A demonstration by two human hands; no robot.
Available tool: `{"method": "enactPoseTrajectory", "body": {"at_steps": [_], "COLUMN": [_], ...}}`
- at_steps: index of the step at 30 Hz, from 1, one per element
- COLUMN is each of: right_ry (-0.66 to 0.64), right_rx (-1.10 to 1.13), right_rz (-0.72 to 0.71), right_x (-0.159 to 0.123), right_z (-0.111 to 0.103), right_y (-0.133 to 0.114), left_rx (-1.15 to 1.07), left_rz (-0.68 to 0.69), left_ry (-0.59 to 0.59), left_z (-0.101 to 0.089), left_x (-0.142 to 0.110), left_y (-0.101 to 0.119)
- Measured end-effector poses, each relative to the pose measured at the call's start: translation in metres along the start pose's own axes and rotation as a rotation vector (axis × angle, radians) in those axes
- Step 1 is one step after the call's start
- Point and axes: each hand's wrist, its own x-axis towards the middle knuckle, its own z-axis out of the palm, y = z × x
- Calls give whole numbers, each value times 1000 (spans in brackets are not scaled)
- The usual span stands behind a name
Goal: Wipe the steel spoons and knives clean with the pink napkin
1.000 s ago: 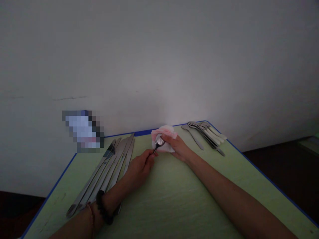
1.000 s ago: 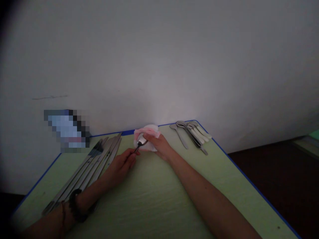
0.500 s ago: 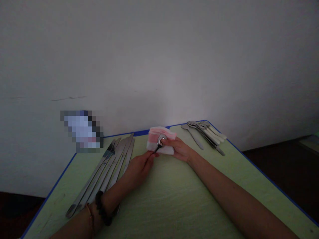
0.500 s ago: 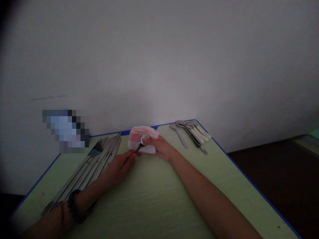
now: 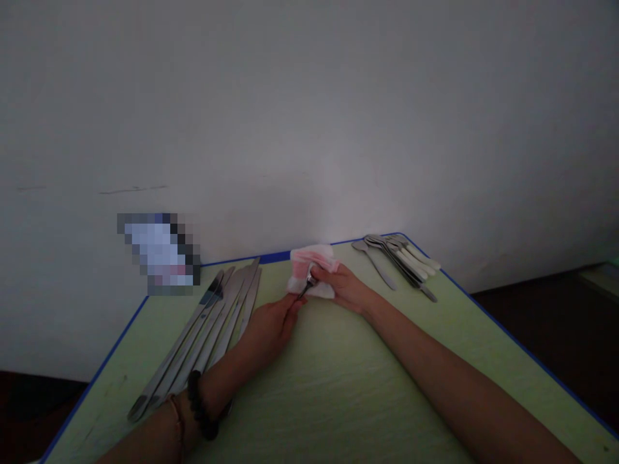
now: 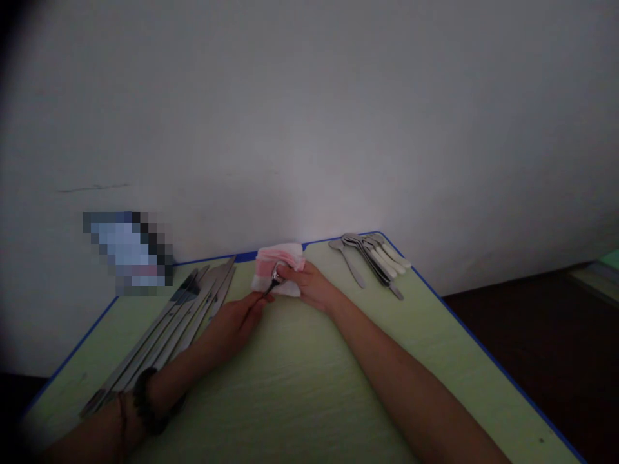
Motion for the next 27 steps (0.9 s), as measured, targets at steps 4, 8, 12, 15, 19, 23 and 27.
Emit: {"method": "enactPoseTrajectory", "body": {"at_steps": [4,8,12,15,19,23,27], "right_ry": [39,54,53,71,102,127,87], "right_rx": [-14,-16,-29,-23,-28,-57,-90], "right_rz": [-15,-41,-84,-109,-149,-173,-169], "right_x": [1,1,1,1,3,4,3], "right_z": [2,4,7,9,11,10,10], "right_y": [1,1,1,2,5,6,3], "left_rx": [21,25,-9,-36,-97,-178,-243], "left_rz": [-11,-16,7,10,-2,-20,-28], "left_ry": [-13,-13,3,14,19,20,11], "left_z": [0,0,0,0,-1,-1,-1], "left_x": [0,0,0,0,0,1,1], "left_y": [0,0,-1,-1,-2,-3,-4]}}
